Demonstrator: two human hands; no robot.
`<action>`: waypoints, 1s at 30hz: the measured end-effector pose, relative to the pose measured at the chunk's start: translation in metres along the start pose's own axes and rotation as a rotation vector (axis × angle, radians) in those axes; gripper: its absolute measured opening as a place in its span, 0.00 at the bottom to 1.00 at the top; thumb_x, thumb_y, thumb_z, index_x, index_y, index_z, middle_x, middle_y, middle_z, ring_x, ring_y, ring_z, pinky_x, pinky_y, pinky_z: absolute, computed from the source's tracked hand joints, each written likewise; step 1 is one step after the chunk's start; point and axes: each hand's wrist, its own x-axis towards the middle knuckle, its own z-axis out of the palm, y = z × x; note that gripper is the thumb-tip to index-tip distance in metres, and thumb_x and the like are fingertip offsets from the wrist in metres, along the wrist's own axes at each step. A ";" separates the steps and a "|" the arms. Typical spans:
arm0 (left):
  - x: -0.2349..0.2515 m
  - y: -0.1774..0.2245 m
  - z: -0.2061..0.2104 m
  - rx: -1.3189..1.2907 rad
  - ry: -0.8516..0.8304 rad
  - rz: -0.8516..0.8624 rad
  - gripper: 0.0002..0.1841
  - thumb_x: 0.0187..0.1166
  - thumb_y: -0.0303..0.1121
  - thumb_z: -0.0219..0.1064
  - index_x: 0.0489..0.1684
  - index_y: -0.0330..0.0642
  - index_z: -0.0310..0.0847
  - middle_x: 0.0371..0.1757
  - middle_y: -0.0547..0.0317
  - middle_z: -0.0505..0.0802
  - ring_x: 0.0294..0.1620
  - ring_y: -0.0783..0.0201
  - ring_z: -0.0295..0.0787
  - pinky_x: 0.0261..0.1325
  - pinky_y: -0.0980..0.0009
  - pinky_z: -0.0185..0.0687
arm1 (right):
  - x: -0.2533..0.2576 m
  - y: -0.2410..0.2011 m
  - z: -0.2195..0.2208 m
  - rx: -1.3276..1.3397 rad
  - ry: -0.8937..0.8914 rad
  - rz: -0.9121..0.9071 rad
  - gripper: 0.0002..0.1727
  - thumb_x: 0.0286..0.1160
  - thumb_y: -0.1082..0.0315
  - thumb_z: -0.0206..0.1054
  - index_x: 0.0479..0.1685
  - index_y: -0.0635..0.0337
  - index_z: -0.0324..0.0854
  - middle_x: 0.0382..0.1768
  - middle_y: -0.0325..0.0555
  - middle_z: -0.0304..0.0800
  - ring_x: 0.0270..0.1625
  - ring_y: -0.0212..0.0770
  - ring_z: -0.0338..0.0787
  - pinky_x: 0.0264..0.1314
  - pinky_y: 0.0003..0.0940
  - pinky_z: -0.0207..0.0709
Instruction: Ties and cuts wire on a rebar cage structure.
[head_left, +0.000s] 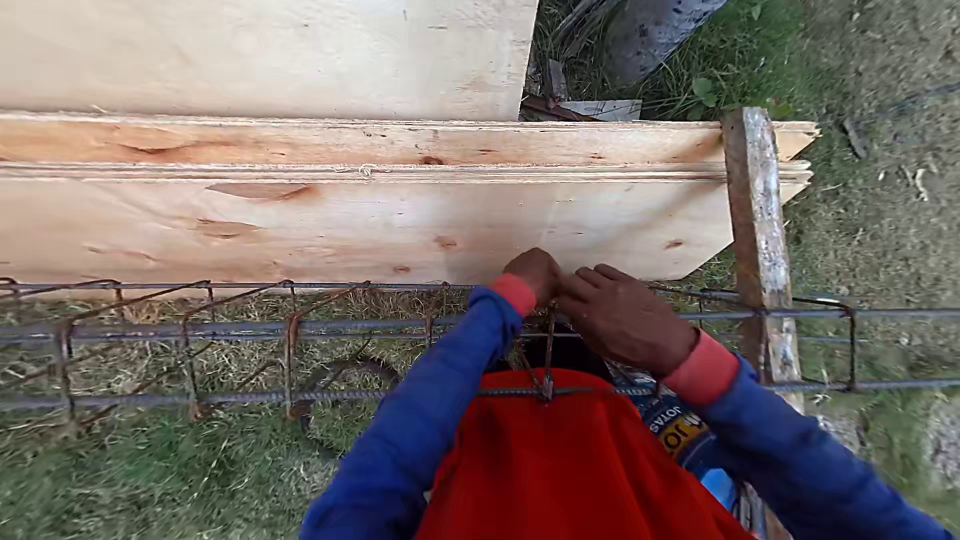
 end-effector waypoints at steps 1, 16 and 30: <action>0.004 0.003 -0.006 0.047 -0.062 0.037 0.11 0.80 0.34 0.70 0.34 0.34 0.91 0.38 0.43 0.94 0.44 0.46 0.92 0.53 0.40 0.83 | 0.009 0.002 -0.003 -0.025 -0.009 -0.015 0.05 0.73 0.65 0.67 0.36 0.54 0.87 0.48 0.46 0.89 0.49 0.50 0.89 0.45 0.47 0.82; -0.053 -0.006 0.029 -0.470 0.145 0.059 0.11 0.87 0.34 0.64 0.48 0.36 0.90 0.38 0.50 0.91 0.35 0.60 0.85 0.41 0.58 0.81 | 0.027 0.029 -0.013 0.248 -0.124 0.313 0.08 0.79 0.62 0.70 0.45 0.55 0.90 0.55 0.49 0.88 0.60 0.52 0.88 0.59 0.52 0.86; -0.071 -0.028 0.053 -0.058 0.469 0.044 0.33 0.72 0.32 0.71 0.82 0.46 0.72 0.79 0.54 0.82 0.78 0.56 0.80 0.75 0.50 0.82 | -0.460 -0.077 0.118 0.534 0.387 1.614 0.38 0.87 0.46 0.58 0.84 0.69 0.63 0.70 0.79 0.76 0.63 0.72 0.86 0.63 0.68 0.81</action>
